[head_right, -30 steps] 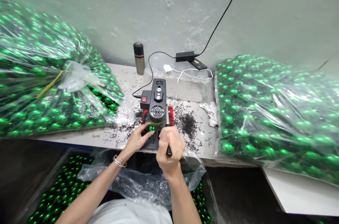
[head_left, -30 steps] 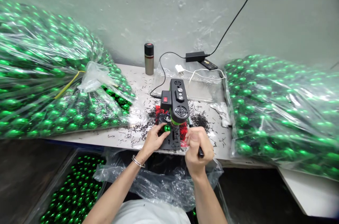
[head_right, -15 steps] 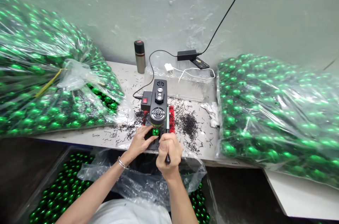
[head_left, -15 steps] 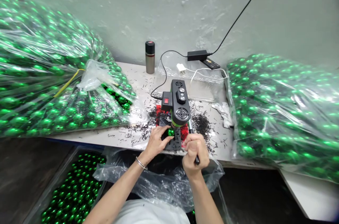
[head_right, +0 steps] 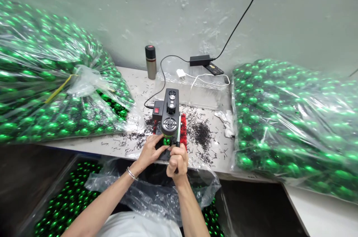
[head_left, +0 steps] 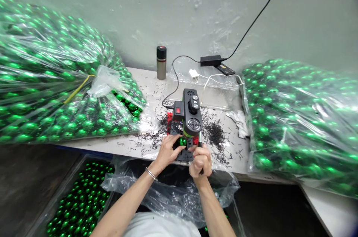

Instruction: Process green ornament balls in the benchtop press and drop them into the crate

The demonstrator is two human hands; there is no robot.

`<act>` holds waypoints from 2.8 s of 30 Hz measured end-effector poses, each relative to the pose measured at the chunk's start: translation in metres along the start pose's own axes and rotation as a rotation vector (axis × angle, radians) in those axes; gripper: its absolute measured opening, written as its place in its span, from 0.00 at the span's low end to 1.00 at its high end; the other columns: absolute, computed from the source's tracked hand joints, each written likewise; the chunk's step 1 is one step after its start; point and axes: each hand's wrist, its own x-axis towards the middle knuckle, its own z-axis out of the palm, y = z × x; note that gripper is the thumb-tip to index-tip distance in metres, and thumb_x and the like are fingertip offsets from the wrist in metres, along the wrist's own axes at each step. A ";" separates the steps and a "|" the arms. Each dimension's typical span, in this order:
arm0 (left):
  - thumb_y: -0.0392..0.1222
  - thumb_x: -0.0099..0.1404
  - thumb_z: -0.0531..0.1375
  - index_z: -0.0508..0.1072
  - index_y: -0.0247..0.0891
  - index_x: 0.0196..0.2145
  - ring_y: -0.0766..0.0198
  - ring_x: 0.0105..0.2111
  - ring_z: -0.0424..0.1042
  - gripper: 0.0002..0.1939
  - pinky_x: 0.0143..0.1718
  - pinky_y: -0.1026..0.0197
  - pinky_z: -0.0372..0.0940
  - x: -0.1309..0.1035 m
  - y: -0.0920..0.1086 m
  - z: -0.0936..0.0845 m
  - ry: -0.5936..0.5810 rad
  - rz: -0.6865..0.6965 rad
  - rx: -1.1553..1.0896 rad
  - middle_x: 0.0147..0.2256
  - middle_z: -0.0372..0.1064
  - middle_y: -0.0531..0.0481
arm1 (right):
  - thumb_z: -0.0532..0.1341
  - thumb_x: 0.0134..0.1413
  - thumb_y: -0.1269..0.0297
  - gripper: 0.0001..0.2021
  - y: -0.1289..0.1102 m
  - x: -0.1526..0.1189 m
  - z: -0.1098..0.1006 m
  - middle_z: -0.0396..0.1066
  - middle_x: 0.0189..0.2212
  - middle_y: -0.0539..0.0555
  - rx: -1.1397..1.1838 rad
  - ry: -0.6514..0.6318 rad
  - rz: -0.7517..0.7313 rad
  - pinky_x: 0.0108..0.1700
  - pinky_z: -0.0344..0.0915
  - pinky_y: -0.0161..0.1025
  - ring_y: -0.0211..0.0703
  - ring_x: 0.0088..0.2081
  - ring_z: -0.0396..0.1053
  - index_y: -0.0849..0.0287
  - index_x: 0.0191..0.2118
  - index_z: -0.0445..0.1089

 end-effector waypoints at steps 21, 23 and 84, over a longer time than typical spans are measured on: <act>0.55 0.63 0.62 0.69 0.39 0.54 0.50 0.50 0.69 0.26 0.50 0.48 0.66 -0.046 0.011 -0.053 0.085 0.123 0.160 0.51 0.70 0.38 | 0.53 0.64 0.70 0.17 -0.056 0.091 -0.009 0.61 0.21 0.47 0.037 0.060 0.320 0.27 0.54 0.35 0.33 0.24 0.60 0.58 0.21 0.57; 0.47 0.71 0.55 0.69 0.38 0.53 0.51 0.52 0.68 0.17 0.51 0.47 0.64 -0.020 -0.005 -0.072 0.182 0.049 0.268 0.51 0.70 0.38 | 0.54 0.64 0.70 0.18 -0.054 0.087 -0.008 0.61 0.21 0.47 0.046 0.073 0.313 0.27 0.54 0.36 0.33 0.24 0.60 0.58 0.21 0.57; 0.46 0.65 0.62 0.73 0.39 0.49 0.52 0.45 0.72 0.16 0.49 0.48 0.63 0.001 0.000 -0.001 -0.002 0.037 0.053 0.44 0.76 0.42 | 0.48 0.64 0.70 0.14 -0.023 0.033 -0.007 0.62 0.25 0.48 -0.016 -0.021 0.037 0.33 0.62 0.39 0.36 0.27 0.61 0.56 0.26 0.56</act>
